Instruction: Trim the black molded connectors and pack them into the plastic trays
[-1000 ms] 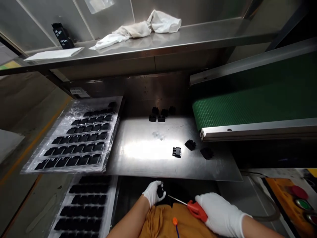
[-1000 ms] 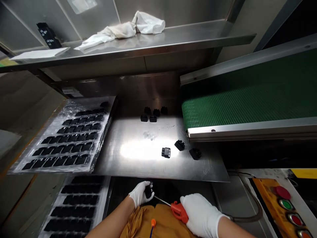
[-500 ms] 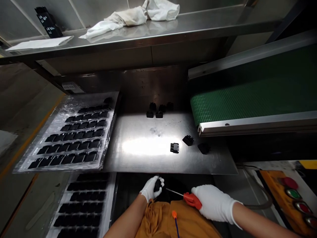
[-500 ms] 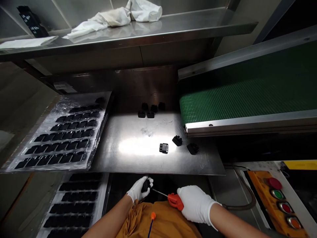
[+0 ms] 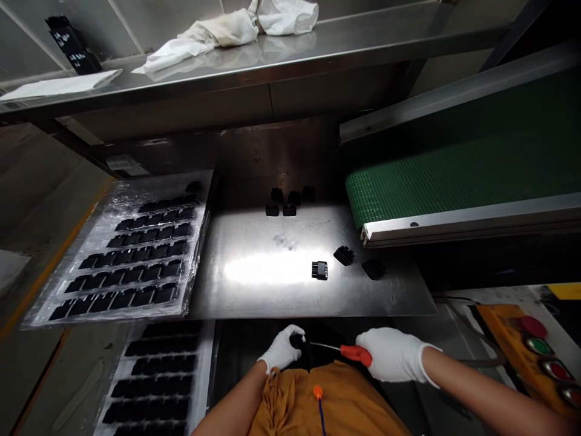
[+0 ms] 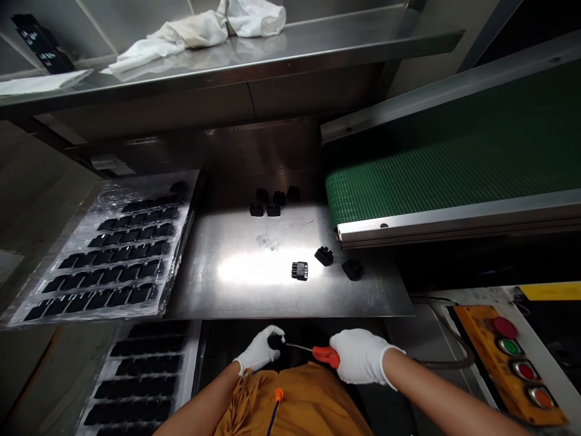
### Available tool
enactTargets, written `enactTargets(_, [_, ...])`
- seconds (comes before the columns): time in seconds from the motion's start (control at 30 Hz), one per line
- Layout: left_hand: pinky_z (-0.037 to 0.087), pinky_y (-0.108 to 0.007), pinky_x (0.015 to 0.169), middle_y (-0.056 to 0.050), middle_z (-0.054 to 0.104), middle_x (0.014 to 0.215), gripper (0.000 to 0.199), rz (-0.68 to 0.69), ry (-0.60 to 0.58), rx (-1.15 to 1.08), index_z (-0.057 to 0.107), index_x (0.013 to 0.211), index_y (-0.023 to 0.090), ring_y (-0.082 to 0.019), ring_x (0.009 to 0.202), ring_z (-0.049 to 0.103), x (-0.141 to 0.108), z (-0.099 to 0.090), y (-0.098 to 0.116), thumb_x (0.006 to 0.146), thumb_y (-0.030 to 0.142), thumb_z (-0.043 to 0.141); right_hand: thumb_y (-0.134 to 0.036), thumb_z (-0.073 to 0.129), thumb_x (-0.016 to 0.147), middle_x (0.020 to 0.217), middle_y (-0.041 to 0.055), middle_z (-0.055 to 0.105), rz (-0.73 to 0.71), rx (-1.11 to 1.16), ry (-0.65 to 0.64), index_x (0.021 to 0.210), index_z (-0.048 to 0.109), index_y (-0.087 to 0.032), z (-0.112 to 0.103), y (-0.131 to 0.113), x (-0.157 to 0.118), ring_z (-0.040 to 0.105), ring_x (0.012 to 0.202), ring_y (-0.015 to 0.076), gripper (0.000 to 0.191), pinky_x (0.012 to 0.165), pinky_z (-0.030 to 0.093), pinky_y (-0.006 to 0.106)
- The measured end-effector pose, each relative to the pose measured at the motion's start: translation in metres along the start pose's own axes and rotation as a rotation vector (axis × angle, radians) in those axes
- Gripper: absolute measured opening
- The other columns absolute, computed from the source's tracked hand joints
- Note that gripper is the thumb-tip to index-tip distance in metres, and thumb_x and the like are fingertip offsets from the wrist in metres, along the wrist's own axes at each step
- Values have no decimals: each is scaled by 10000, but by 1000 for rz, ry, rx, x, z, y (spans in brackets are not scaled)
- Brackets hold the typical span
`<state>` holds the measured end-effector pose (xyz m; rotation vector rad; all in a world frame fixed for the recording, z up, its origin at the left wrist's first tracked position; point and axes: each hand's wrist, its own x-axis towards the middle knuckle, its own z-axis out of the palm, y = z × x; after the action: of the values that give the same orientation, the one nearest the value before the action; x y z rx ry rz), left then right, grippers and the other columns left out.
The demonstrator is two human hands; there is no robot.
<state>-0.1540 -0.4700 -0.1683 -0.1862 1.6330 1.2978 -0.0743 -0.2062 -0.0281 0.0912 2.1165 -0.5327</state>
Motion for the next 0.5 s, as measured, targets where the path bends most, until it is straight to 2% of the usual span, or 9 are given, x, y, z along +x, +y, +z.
enactTargets(0.13, [424,-307,880,10,679,810,446,136,-35,211,717,808,191,-162,815,557,-1,-4,3,487,-95,598,-254,558,657,847,100,732,3,-3,-17,829,682,-223,-5,4,7,683,732,293,213,538,349,317])
enactTargets(0.23, [420,-322,916,10,685,829,406,175,-53,286,727,798,206,-175,840,566,0,-4,6,510,-58,614,-260,559,655,847,110,729,12,-8,-24,844,686,-213,-6,4,10,681,729,294,233,543,354,316])
enactTargets(0.3, [417,-326,946,2,681,846,393,177,-52,301,728,787,204,-184,878,575,1,-5,7,503,-50,636,-263,559,653,856,118,728,20,-10,-25,853,688,-208,-5,4,11,681,737,299,244,548,361,319])
enactTargets(0.4, [384,-322,1020,-27,654,985,369,152,-17,271,731,784,196,-204,1023,561,1,-7,8,482,-16,717,-266,552,655,840,107,728,19,-3,-30,838,686,-218,-5,4,10,677,722,291,232,545,363,317])
enactTargets(0.47, [415,-328,993,-40,627,1031,367,102,6,212,723,819,187,-204,1021,567,-1,-8,8,486,44,781,-267,549,655,830,97,729,15,4,-33,826,683,-225,-6,3,9,676,710,285,222,540,360,316])
enactTargets(0.5, [458,-336,928,-41,627,996,400,63,10,171,713,876,185,-196,952,589,-2,-8,8,500,87,807,-266,549,653,832,97,730,14,6,-33,823,681,-227,-6,3,8,676,710,287,219,538,359,317])
